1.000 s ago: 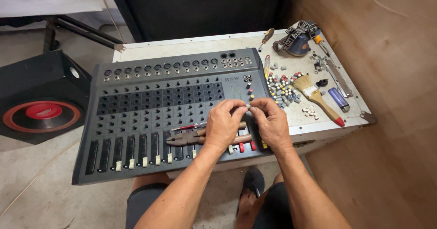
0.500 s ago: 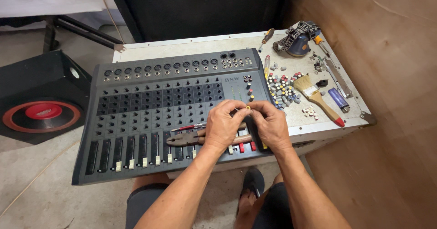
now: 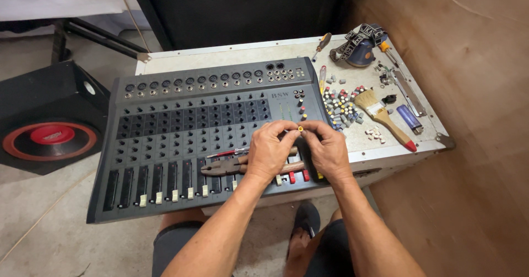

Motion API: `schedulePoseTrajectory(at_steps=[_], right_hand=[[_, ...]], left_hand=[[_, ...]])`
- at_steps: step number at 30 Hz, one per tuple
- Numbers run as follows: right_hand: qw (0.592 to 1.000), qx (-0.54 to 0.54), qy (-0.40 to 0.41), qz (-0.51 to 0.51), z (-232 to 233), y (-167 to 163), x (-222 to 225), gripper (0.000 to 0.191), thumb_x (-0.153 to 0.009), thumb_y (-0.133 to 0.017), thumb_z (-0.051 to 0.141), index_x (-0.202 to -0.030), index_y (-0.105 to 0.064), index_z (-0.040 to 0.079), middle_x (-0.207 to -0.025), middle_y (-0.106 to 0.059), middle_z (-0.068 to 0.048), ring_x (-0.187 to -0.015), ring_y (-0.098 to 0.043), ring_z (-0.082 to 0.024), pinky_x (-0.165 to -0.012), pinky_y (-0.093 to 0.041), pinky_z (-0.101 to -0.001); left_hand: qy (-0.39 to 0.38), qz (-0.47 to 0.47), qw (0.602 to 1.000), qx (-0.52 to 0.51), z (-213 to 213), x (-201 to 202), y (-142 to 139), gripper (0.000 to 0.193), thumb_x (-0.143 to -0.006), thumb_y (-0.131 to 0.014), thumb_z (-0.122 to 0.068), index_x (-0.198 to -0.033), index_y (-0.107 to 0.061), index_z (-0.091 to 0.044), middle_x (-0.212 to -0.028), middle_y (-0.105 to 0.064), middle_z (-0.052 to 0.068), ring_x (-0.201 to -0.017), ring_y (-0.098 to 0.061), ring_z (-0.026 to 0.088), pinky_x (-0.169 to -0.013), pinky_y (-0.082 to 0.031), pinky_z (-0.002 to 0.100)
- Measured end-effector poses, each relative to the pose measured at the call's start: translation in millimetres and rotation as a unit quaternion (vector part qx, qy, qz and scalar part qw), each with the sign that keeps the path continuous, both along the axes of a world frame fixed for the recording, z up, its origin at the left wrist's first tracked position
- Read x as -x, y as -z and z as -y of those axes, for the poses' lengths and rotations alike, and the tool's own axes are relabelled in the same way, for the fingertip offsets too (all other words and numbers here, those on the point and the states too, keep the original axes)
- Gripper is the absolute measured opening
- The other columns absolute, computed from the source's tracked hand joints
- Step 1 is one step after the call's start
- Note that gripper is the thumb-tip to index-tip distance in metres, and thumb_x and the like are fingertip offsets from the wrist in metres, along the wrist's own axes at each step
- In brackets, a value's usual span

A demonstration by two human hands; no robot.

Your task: The person sits in front of an audio mixing console and works on its control surface, pulling off and reattaching small knobs and fader caps one at a time by hand. They occasionally pick up pliers and a screwdriver from the case beside the mixer and use them on the console before setting the tools back down.

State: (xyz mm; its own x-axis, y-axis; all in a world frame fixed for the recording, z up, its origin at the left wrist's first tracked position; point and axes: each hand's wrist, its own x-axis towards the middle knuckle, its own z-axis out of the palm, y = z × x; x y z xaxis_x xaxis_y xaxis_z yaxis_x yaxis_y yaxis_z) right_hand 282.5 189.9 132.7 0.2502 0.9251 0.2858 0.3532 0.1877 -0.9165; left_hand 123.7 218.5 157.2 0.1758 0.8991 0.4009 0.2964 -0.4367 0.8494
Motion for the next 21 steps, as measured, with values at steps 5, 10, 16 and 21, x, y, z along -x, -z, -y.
schedulePoseTrajectory(at_steps=[5,10,16,21], right_hand=[[1.0,-0.001,-0.01,0.005,-0.3,-1.9,1.1,0.017,-0.095,-0.067,0.009,-0.108,-0.076,0.002,-0.093,-0.079,-0.005,-0.084,-0.068,-0.007,-0.077,-0.056,-0.025],[1.0,0.007,-0.006,0.005,2.7,-6.5,1.3,0.017,-0.096,-0.067,0.011,-0.108,-0.076,0.002,-0.093,-0.079,-0.005,-0.085,-0.069,-0.007,-0.077,-0.056,-0.0251],[1.0,0.0,0.008,0.022,3.1,-7.7,0.6,0.016,-0.096,-0.07,0.013,-0.106,-0.074,0.002,-0.09,-0.077,-0.004,-0.082,-0.067,-0.007,-0.075,-0.055,-0.025],[1.0,0.008,0.01,0.006,3.1,-5.0,0.1,0.016,-0.096,-0.07,0.014,-0.105,-0.074,0.002,-0.086,-0.075,-0.003,-0.078,-0.065,-0.006,-0.071,-0.054,-0.0244]], left_hand=[[-0.013,-0.02,1.0,-0.004,0.7,-1.0,-2.5,0.016,-0.084,-0.076,-0.022,-0.094,-0.077,-0.009,-0.083,-0.074,0.01,-0.078,-0.07,0.024,-0.073,-0.056,0.036],[0.0,0.016,0.999,0.038,3.8,-2.3,-4.7,0.02,-0.084,-0.073,-0.02,-0.102,-0.076,-0.01,-0.088,-0.076,0.009,-0.075,-0.073,0.021,-0.07,-0.058,0.034],[0.004,0.012,1.0,0.028,1.9,-3.0,-1.8,0.019,-0.086,-0.073,-0.019,-0.103,-0.077,-0.012,-0.091,-0.077,0.01,-0.079,-0.075,0.022,-0.073,-0.058,0.034],[0.0,0.017,1.0,0.017,1.8,-3.2,1.9,0.019,-0.086,-0.073,-0.019,-0.103,-0.078,-0.013,-0.092,-0.077,0.01,-0.084,-0.075,0.024,-0.076,-0.058,0.034]])
